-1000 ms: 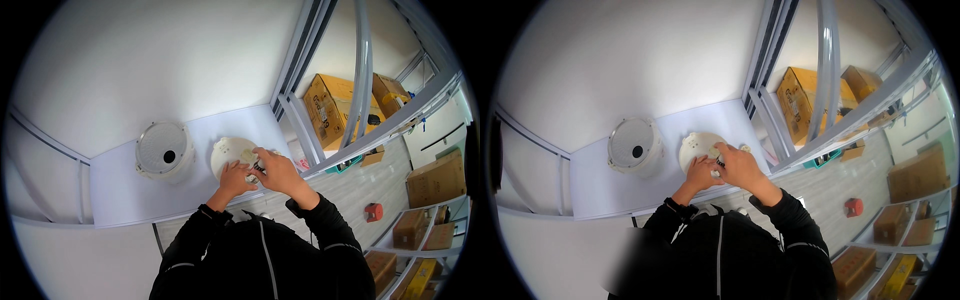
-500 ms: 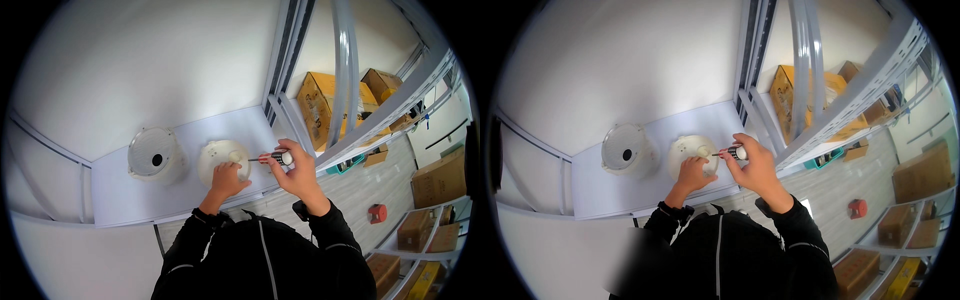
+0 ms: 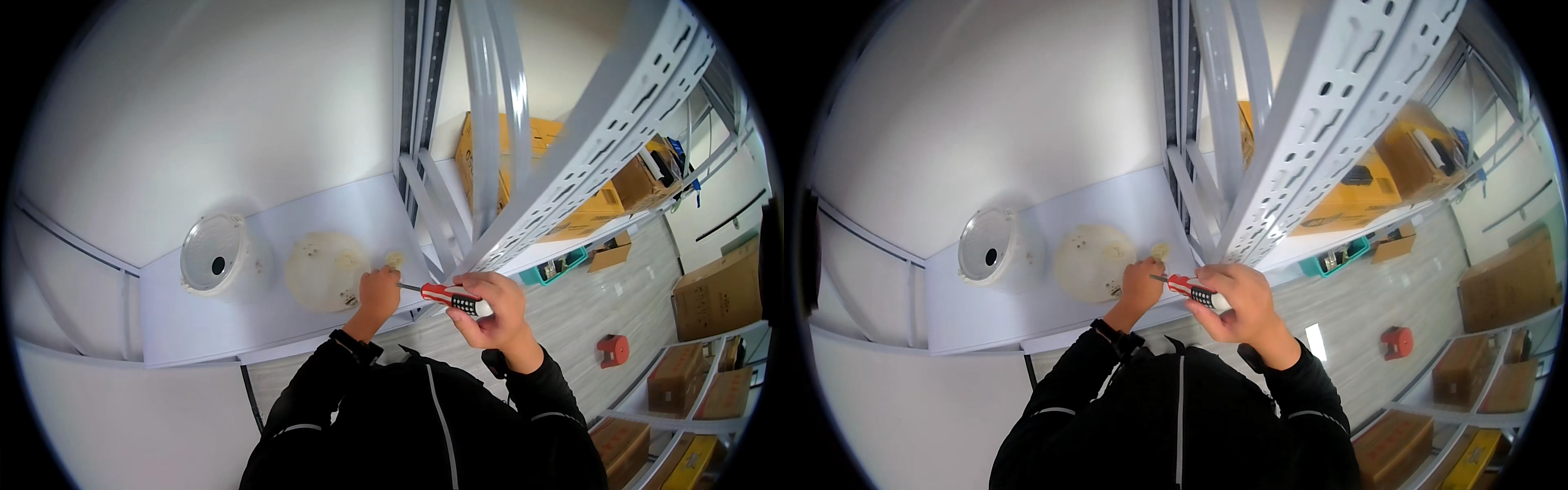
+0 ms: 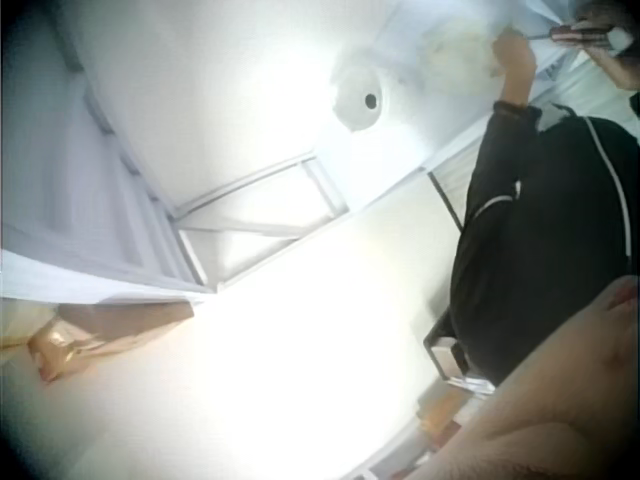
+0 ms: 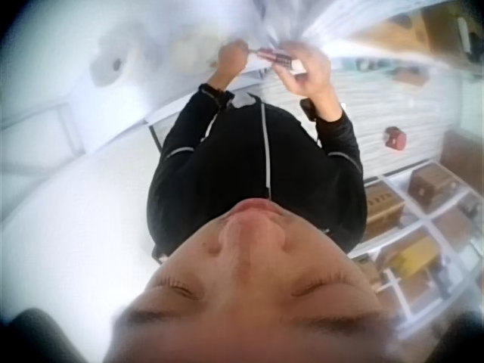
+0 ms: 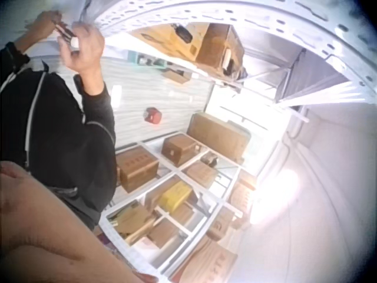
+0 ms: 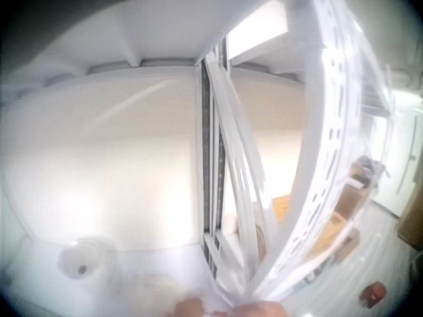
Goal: The person uses a screwdriver to fasten screws into a white circular plastic fixture base, then attaches a white plastic cover to the base. The person works at a white shelf in a storage area.
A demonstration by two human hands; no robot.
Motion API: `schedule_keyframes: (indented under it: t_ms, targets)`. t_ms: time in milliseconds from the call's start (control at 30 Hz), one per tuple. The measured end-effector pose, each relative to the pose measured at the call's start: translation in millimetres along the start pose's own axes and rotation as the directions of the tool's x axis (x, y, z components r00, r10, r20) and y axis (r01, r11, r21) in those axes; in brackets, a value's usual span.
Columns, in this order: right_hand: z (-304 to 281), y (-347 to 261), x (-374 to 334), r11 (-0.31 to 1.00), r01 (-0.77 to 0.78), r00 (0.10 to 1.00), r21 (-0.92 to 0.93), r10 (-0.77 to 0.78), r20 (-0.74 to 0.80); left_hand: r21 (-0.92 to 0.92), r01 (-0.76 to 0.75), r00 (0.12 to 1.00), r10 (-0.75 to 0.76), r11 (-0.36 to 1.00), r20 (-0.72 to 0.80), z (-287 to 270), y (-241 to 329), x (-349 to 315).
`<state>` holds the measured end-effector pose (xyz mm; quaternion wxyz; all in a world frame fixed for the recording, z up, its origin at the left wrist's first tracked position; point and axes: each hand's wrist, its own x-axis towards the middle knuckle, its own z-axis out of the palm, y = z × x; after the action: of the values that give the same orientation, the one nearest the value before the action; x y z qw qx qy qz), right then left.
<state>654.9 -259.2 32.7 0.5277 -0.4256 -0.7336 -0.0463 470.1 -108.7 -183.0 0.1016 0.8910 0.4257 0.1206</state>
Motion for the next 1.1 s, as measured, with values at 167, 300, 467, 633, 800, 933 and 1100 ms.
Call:
schedule_keyframes:
  t_ms: [167,300,467,633,800,933,1100]
  targets:
    - [-22.4,10.2,-12.8,1.0,0.025,1.0,0.004,-0.025,-0.01,0.036,0.023,1.0,-0.022,0.999,-0.01,7.7,12.9,3.7]
    - [-33.2,16.1,-18.8,0.999,0.029,1.0,0.015,-0.029,-0.012,0.121,0.067,0.997,-0.072,0.99,0.036,14.3,15.9,6.1]
    - [-41.2,21.6,-20.3,0.999,0.033,0.999,0.015,-0.033,-0.012,0.182,0.066,0.998,-0.069,0.981,0.006,19.5,18.3,4.0]
    - [-34.4,25.8,-17.0,0.997,0.057,0.998,0.052,-0.057,-0.014,0.099,0.068,0.998,-0.066,0.993,-0.026,36.5,11.0,-4.5]
    - [-28.2,26.0,-19.1,0.996,0.05,0.999,0.07,-0.051,0.012,-0.13,0.219,0.975,-0.214,0.967,0.054,34.5,12.4,-9.0]
    - [-26.2,26.5,-21.4,0.995,0.047,0.999,0.084,-0.048,0.017,-0.22,0.258,0.965,-0.242,0.941,0.098,33.2,8.4,-7.7]
    - [-32.7,23.0,-21.7,0.997,0.059,0.997,0.047,-0.061,0.038,-0.33,0.187,0.982,-0.183,0.925,0.045,41.7,-6.6,-0.9]
